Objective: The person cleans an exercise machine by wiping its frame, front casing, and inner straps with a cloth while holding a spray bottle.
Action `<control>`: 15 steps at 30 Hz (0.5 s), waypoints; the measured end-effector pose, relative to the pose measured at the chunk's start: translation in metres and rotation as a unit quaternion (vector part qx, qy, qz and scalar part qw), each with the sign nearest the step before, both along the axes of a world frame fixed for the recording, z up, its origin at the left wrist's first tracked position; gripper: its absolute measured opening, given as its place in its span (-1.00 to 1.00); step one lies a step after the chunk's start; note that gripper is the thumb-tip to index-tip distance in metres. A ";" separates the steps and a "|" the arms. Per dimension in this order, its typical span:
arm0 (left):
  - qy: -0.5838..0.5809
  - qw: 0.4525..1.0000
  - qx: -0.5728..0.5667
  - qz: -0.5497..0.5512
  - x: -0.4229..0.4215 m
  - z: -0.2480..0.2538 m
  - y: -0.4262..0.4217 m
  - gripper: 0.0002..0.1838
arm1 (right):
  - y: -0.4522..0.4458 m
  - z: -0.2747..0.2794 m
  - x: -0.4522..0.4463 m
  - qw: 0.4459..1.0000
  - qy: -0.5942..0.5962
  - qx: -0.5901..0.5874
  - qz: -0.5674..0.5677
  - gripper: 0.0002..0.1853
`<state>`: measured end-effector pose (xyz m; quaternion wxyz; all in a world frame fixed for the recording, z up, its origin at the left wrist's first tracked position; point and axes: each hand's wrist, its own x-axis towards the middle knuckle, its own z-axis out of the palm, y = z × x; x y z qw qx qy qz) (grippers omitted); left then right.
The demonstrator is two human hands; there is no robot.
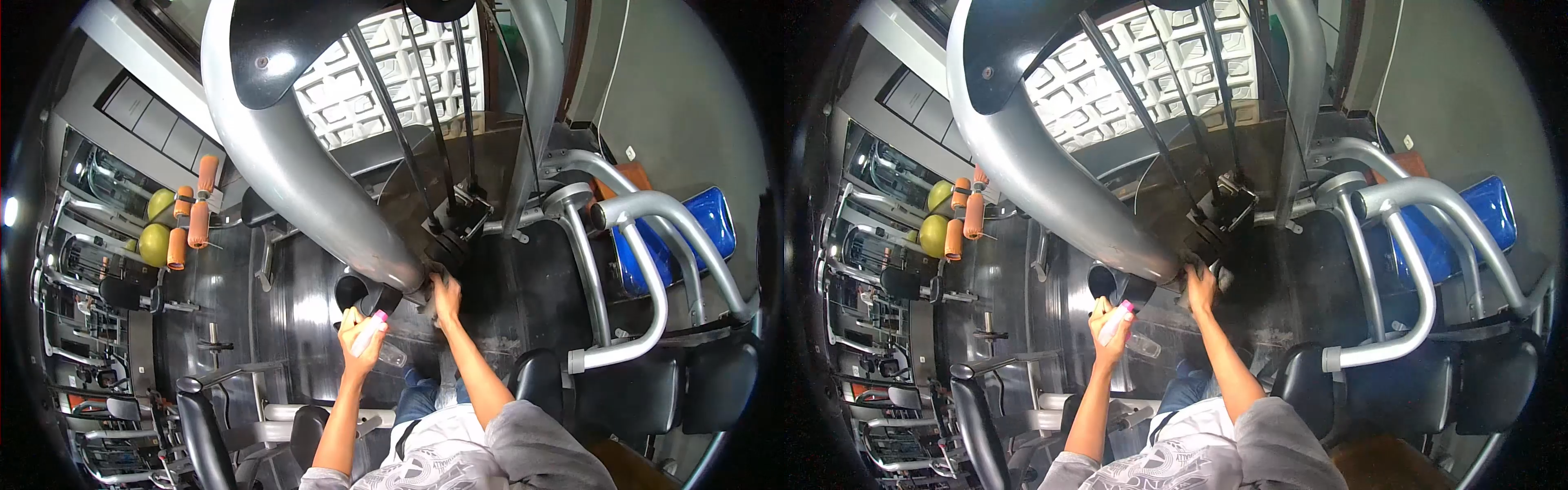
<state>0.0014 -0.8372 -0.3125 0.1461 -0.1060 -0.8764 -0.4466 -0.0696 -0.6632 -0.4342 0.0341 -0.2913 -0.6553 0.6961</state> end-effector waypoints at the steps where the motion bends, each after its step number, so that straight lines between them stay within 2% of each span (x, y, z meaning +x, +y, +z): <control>1: 0.006 1.000 0.000 0.015 -0.001 -0.001 0.002 -0.65 | 0.000 0.001 -0.005 0.998 0.055 0.003 0.009 -0.61; 3: 0.007 1.000 -0.002 0.022 0.000 -0.002 0.003 -0.66 | 0.002 0.015 -0.012 0.991 0.126 0.021 0.023 -0.59; 6: 0.011 0.999 -0.005 0.031 0.002 -0.004 0.003 -0.68 | 0.015 0.021 -0.012 0.989 0.115 0.042 0.084 -0.59; 8: 0.013 0.999 -0.007 0.034 0.000 -0.004 0.003 -0.69 | 0.010 0.003 -0.007 0.984 0.158 -0.006 0.079 -0.57; 11: 0.031 0.999 0.000 0.023 0.001 -0.004 0.005 -0.68 | -0.004 -0.047 0.004 0.993 0.080 0.083 0.033 -0.51; 14: 0.019 0.999 0.020 0.031 0.003 -0.002 0.006 -0.69 | -0.010 -0.066 0.014 0.996 0.034 0.077 0.020 -0.47; 15: 0.015 0.999 0.013 0.036 0.002 -0.002 0.006 -0.68 | -0.010 -0.065 0.017 0.993 -0.036 0.099 0.055 -0.39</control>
